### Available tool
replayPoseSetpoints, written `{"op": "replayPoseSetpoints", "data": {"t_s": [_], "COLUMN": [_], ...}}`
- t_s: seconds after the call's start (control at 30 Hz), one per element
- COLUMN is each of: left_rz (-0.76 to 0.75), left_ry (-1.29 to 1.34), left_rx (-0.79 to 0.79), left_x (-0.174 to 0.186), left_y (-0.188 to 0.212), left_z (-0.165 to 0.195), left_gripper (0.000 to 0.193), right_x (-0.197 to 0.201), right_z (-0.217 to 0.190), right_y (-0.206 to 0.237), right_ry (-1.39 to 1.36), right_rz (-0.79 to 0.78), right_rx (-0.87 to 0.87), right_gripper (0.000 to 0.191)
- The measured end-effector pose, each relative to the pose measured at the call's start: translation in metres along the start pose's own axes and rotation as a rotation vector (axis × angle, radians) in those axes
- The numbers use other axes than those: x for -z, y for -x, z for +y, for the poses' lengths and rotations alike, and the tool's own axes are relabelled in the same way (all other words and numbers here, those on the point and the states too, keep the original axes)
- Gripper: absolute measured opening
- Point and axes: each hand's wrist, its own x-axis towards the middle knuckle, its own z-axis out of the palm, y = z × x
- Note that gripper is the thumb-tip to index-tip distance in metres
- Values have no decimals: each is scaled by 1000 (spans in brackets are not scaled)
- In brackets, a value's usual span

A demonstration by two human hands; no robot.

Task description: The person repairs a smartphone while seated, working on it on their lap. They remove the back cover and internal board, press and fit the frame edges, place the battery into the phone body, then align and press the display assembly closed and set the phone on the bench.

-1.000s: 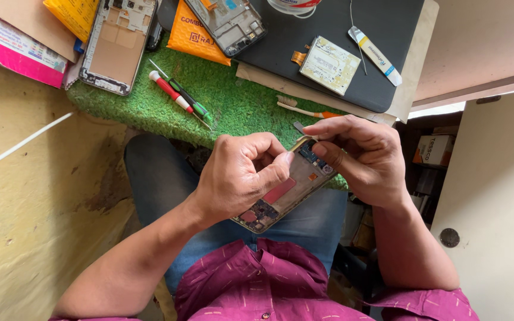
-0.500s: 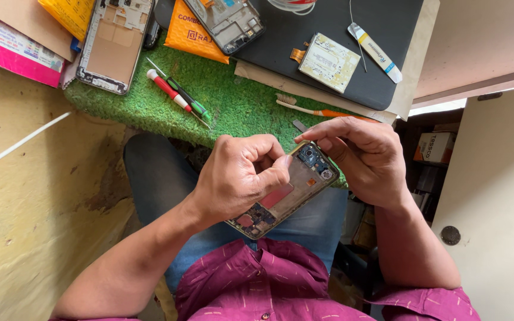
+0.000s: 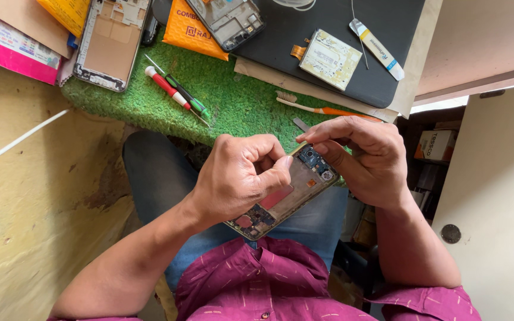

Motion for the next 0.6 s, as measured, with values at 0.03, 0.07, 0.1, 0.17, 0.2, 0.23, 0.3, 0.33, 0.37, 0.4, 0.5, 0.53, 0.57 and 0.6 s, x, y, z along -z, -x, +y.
{"op": "replayPoseSetpoints", "data": {"t_s": [0.03, 0.07, 0.1, 0.17, 0.2, 0.23, 0.3, 0.33, 0.37, 0.4, 0.5, 0.53, 0.57, 0.6], "left_rz": [-2, -2, -2, 1, 1, 1, 3, 5, 7, 10, 10, 13, 15, 17], "left_ry": [0, 0, 1, -5, -8, -5, 0, 0, 1, 2, 62, 57, 52, 47], "left_rx": [8, 15, 24, 6, -2, -5, -12, 28, 68, 110, 113, 110, 107, 104], "left_x": [0, 0, 0, 0, 0, 0, 2, 2, 3, 4, 7, 9, 10, 11], "left_y": [0, 0, 0, 0, -1, -1, 0, 0, 1, 2, 4, 5, 6, 7], "left_z": [0, 0, 0, 1, 1, 2, 5, 6, 8, 9, 12, 12, 11, 11], "left_gripper": [19, 19, 19, 19, 18, 19, 19, 19, 19, 19, 20, 19, 19, 19], "right_x": [0, 0, 0, -1, -1, -1, -2, -3, -3, -5, -7, -8, -10, -11], "right_z": [0, 1, 1, 1, 1, 0, -2, -3, -5, -6, -11, -12, -14, -15], "right_y": [0, -1, -1, -1, -1, -1, -1, -1, -1, -1, -2, -3, -3, -3], "right_ry": [-7, -13, -20, 15, 32, 42, 60, 70, 79, 88, 204, 197, 190, 183], "right_rz": [-1, -3, -6, -7, -7, -5, 0, 11, 21, 30, 52, 50, 49, 48], "right_rx": [21, 43, 64, 64, 63, 57, 48, 56, 63, 69, 137, 141, 146, 150], "right_gripper": [10, 10, 10, 10, 10, 10, 9, 8, 8, 8, 10, 10, 10, 10]}}
